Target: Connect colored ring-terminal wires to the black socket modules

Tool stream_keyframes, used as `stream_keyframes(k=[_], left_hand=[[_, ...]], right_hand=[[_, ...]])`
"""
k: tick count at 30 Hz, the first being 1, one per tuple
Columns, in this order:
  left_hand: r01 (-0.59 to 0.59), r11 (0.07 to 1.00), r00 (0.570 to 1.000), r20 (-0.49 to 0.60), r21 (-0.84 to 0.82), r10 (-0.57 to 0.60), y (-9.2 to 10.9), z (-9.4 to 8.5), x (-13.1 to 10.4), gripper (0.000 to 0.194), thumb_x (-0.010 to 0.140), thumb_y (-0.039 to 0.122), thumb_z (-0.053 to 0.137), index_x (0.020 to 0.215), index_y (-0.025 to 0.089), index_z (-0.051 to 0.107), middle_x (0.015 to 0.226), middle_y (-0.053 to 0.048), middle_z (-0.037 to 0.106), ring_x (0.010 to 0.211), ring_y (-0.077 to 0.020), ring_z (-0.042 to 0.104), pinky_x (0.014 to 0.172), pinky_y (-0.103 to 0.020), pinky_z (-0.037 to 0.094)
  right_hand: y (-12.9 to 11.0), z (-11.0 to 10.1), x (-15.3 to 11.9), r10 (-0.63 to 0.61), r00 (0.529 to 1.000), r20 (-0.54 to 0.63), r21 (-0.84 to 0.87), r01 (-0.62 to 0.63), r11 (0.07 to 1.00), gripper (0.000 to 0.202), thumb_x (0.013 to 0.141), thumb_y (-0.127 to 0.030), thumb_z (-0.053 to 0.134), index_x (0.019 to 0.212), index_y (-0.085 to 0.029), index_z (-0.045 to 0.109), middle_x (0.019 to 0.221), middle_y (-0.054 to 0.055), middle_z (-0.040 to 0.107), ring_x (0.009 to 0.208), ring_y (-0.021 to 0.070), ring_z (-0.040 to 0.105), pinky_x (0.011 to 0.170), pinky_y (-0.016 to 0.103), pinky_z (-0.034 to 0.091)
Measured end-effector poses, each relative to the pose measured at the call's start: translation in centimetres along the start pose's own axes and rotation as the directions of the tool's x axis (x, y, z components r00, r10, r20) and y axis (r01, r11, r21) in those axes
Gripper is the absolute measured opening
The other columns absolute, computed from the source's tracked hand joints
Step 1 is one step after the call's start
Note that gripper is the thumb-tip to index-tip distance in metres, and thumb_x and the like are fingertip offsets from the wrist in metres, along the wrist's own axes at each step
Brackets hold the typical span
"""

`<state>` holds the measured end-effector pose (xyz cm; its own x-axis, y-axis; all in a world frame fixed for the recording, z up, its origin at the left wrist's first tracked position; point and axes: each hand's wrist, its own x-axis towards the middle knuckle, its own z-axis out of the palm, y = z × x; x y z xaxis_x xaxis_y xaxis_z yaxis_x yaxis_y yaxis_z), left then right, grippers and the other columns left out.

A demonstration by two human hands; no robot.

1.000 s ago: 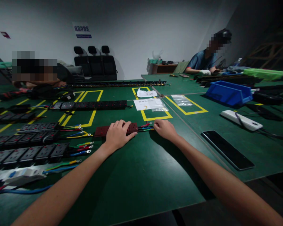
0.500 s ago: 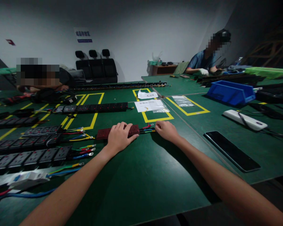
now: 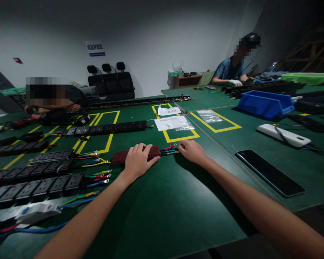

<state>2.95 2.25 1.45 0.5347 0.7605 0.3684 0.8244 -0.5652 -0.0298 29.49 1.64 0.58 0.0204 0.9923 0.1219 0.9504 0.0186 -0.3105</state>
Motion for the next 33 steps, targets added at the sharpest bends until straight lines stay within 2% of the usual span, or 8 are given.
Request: stream_keyframes(k=[6,10,15,20,26,33], left_hand=[[0.006,1.000,1.000,-0.005,0.001,-0.006,0.02,0.08,0.02,0.062,0.096,0.068,0.048,0.134,0.020,0.061,0.115,-0.013,0.064,0.103,-0.0301,0.060,0.087,-0.044,0.047],[0.005,1.000,1.000,-0.001,-0.006,-0.005,-0.01,0.11,0.05,0.062,0.096,0.068,0.047,0.134,0.020,0.060,0.115,-0.013,0.064,0.103,-0.0299,0.060,0.086,-0.044,0.047],[0.005,1.000,1.000,-0.002,-0.005,-0.005,0.01,0.09,0.09,0.063,0.096,0.068,0.047,0.134,0.020,0.060,0.114,-0.013,0.064,0.102,-0.0298,0.060,0.086,-0.044,0.047],[-0.002,1.000,1.000,0.000,0.001,0.002,0.06,-0.01,0.08,0.063,0.096,0.068,0.046,0.134,0.019,0.060,0.115,-0.013,0.064,0.101,-0.0294,0.060,0.084,-0.043,0.047],[-0.008,1.000,1.000,-0.005,0.013,0.008,0.07,-0.06,0.08,0.064,0.097,0.069,0.045,0.134,0.019,0.060,0.114,-0.012,0.064,0.101,-0.0289,0.060,0.084,-0.042,0.047],[0.000,1.000,1.000,-0.004,0.025,0.000,0.19,-0.07,0.07,0.063,0.096,0.068,0.047,0.133,0.019,0.061,0.114,-0.012,0.064,0.102,-0.0294,0.060,0.084,-0.042,0.047]], right_hand=[[0.04,0.12,0.02,0.011,1.000,-0.010,0.005,-0.011,1.000,0.024,0.093,-0.026,0.048,0.083,-0.022,0.069,0.084,0.006,0.072,0.074,0.0188,0.059,0.059,0.028,0.025],[0.17,0.18,0.00,0.024,0.997,-0.072,0.060,-0.019,0.998,0.022,0.092,-0.025,0.049,0.080,-0.022,0.068,0.081,0.005,0.071,0.074,0.0188,0.060,0.059,0.028,0.026],[0.14,0.09,-0.14,0.019,0.985,-0.170,0.184,0.013,0.983,0.024,0.091,-0.024,0.050,0.097,-0.022,0.073,0.079,0.003,0.073,0.069,0.0174,0.060,0.060,0.026,0.031],[0.20,0.06,-0.16,-0.013,0.989,-0.147,0.159,0.037,0.987,0.028,0.091,-0.024,0.050,0.097,-0.024,0.078,0.083,0.003,0.075,0.074,0.0184,0.063,0.064,0.027,0.034],[0.33,0.14,-0.12,-0.052,0.996,-0.077,0.073,0.057,0.996,0.026,0.090,-0.026,0.054,0.096,-0.026,0.079,0.088,0.004,0.077,0.077,0.0195,0.065,0.061,0.028,0.030],[0.30,0.32,-0.19,0.021,0.986,-0.163,0.120,-0.002,0.993,0.025,0.090,-0.027,0.055,0.102,-0.024,0.076,0.080,0.003,0.075,0.070,0.0184,0.062,0.060,0.027,0.032]])
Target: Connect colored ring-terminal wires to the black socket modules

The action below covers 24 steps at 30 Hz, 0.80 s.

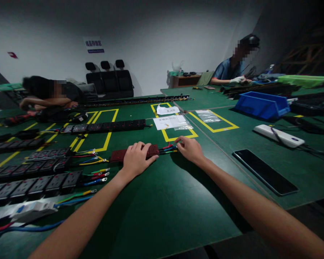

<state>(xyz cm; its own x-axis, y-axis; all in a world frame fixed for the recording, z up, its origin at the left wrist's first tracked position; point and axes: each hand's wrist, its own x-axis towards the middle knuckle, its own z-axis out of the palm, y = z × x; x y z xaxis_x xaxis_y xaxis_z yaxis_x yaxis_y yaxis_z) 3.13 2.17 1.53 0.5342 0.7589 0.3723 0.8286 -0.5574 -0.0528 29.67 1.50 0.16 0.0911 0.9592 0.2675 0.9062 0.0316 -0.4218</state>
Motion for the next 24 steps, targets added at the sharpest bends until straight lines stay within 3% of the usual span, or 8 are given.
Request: stream_keyframes(k=[4,8,13,16,19,24], left_hand=[[0.001,1.000,1.000,0.002,0.006,-0.001,-0.02,0.05,-0.01,0.063,0.096,0.069,0.047,0.133,0.020,0.060,0.114,-0.012,0.064,0.102,-0.0288,0.060,0.083,-0.041,0.047],[0.004,1.000,1.000,0.004,-0.005,-0.004,-0.03,0.02,0.00,0.064,0.096,0.069,0.048,0.133,0.019,0.060,0.114,-0.012,0.064,0.101,-0.0285,0.060,0.083,-0.040,0.046],[0.008,1.000,1.000,0.017,-0.010,-0.008,0.07,-0.10,-0.02,0.064,0.096,0.069,0.048,0.134,0.018,0.060,0.115,-0.012,0.064,0.102,-0.0287,0.060,0.084,-0.041,0.046],[0.014,1.000,1.000,0.016,-0.013,-0.014,0.09,-0.10,-0.02,0.064,0.096,0.069,0.048,0.134,0.018,0.060,0.115,-0.012,0.064,0.102,-0.0287,0.060,0.085,-0.042,0.046],[0.018,1.000,1.000,0.013,-0.020,-0.018,0.04,-0.04,-0.01,0.064,0.096,0.069,0.048,0.134,0.019,0.060,0.114,-0.012,0.064,0.102,-0.0287,0.059,0.085,-0.041,0.046],[0.020,0.999,1.000,0.012,-0.036,-0.020,-0.04,0.06,0.01,0.064,0.096,0.069,0.047,0.133,0.019,0.060,0.115,-0.012,0.064,0.103,-0.0287,0.059,0.085,-0.041,0.046]], right_hand=[[0.28,0.38,0.19,0.002,1.000,-0.005,0.049,-0.002,0.999,0.027,0.087,-0.027,0.054,0.096,-0.022,0.079,0.080,0.005,0.075,0.073,0.0198,0.063,0.062,0.027,0.035],[0.40,0.77,0.61,-0.015,1.000,-0.018,0.300,0.019,0.954,0.034,0.080,-0.024,0.050,0.094,-0.016,0.080,0.074,0.005,0.072,0.068,0.0184,0.060,0.063,0.027,0.039],[-0.06,0.41,0.61,-0.015,0.994,0.109,0.667,-0.062,0.742,0.049,0.071,-0.030,0.050,0.107,-0.010,0.078,0.065,0.002,0.063,0.055,0.0138,0.047,0.052,0.026,0.032],[-0.39,0.09,0.39,-0.056,0.977,0.204,0.762,-0.122,0.636,0.058,0.071,-0.033,0.055,0.120,-0.009,0.074,0.056,-0.003,0.052,0.050,0.0112,0.037,0.049,0.024,0.025],[-0.42,0.16,0.35,-0.066,0.978,0.199,0.719,-0.100,0.688,0.058,0.073,-0.034,0.053,0.121,-0.010,0.074,0.053,-0.004,0.049,0.049,0.0115,0.036,0.049,0.024,0.024],[-0.17,0.59,0.08,-0.025,0.998,-0.064,0.353,0.046,0.934,0.043,0.079,-0.028,0.048,0.107,-0.015,0.078,0.065,0.002,0.063,0.058,0.0162,0.051,0.058,0.028,0.034]])
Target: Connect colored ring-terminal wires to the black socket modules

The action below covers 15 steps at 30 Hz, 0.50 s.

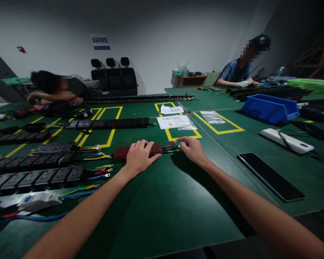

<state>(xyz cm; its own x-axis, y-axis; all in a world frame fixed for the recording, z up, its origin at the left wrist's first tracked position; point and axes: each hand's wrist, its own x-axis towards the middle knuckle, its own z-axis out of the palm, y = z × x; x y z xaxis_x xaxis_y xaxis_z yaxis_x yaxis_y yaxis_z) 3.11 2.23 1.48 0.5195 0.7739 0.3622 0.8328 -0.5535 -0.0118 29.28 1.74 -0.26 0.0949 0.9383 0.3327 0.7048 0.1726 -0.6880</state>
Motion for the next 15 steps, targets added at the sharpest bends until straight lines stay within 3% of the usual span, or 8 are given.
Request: stream_keyframes(k=[4,8,15], left_hand=[[-0.003,1.000,1.000,-0.004,0.013,0.003,0.02,0.06,-0.02,0.065,0.096,0.070,0.046,0.133,0.019,0.061,0.114,-0.012,0.064,0.102,-0.0288,0.059,0.085,-0.041,0.045],[-0.001,1.000,1.000,-0.009,0.025,0.002,0.11,-0.02,-0.06,0.066,0.096,0.070,0.046,0.133,0.018,0.060,0.114,-0.012,0.064,0.102,-0.0287,0.059,0.085,-0.041,0.045],[0.002,1.000,1.000,0.007,-0.003,-0.002,0.12,-0.21,-0.01,0.067,0.096,0.071,0.044,0.133,0.018,0.060,0.114,-0.013,0.063,0.101,-0.0282,0.059,0.083,-0.039,0.045]], right_hand=[[-0.23,-0.22,-0.43,-0.086,0.996,0.029,-0.239,0.091,0.967,0.036,0.085,-0.026,0.051,0.111,-0.021,0.076,0.070,0.003,0.069,0.063,0.0180,0.059,0.063,0.028,0.037],[-0.48,-0.52,-0.45,-0.034,0.993,0.117,-0.389,0.077,0.918,0.036,0.088,-0.024,0.053,0.112,-0.027,0.078,0.084,0.005,0.076,0.075,0.0211,0.065,0.064,0.028,0.038],[-0.44,-0.78,-0.23,0.036,0.972,0.232,-0.427,0.068,0.902,0.038,0.090,-0.025,0.052,0.119,-0.032,0.075,0.087,0.003,0.076,0.078,0.0212,0.066,0.062,0.027,0.035]])
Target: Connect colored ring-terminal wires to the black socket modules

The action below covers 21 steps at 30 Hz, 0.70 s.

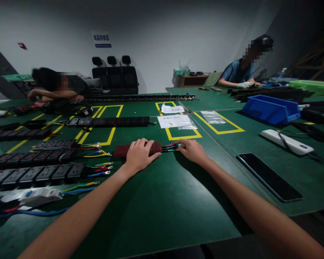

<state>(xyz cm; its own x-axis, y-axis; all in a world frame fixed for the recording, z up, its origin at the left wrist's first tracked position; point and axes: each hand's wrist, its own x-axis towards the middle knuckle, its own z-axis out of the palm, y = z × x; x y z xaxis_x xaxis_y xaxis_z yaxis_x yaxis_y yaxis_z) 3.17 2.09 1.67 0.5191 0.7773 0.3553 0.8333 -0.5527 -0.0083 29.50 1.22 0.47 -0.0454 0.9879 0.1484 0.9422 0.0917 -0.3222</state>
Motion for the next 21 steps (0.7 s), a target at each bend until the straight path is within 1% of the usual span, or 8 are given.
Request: stream_keyframes(k=[9,15,21], left_hand=[[0.002,1.000,1.000,-0.006,-0.007,-0.002,-0.08,0.21,-0.13,0.067,0.096,0.071,0.044,0.135,0.019,0.059,0.116,-0.013,0.063,0.103,-0.0287,0.059,0.085,-0.041,0.046],[-0.003,1.000,1.000,-0.024,-0.010,0.003,-0.07,0.30,-0.18,0.065,0.097,0.070,0.043,0.134,0.020,0.059,0.116,-0.012,0.064,0.104,-0.0288,0.058,0.087,-0.042,0.046],[0.000,1.000,1.000,-0.012,0.008,0.000,-0.03,0.16,-0.21,0.065,0.097,0.070,0.043,0.134,0.019,0.059,0.117,-0.013,0.064,0.104,-0.0286,0.058,0.086,-0.041,0.046]], right_hand=[[-0.03,0.19,-0.06,-0.002,1.000,-0.004,0.008,0.002,1.000,0.035,0.090,-0.025,0.053,0.118,-0.031,0.073,0.083,0.002,0.075,0.073,0.0205,0.063,0.059,0.027,0.031],[0.15,0.37,-0.04,-0.007,1.000,-0.022,0.040,0.008,0.999,0.033,0.089,-0.025,0.054,0.116,-0.029,0.073,0.080,0.002,0.074,0.071,0.0200,0.063,0.059,0.027,0.031],[0.06,0.37,-0.06,-0.009,1.000,-0.027,0.053,0.010,0.999,0.033,0.089,-0.023,0.053,0.114,-0.029,0.073,0.078,0.001,0.073,0.070,0.0194,0.061,0.060,0.027,0.031]])
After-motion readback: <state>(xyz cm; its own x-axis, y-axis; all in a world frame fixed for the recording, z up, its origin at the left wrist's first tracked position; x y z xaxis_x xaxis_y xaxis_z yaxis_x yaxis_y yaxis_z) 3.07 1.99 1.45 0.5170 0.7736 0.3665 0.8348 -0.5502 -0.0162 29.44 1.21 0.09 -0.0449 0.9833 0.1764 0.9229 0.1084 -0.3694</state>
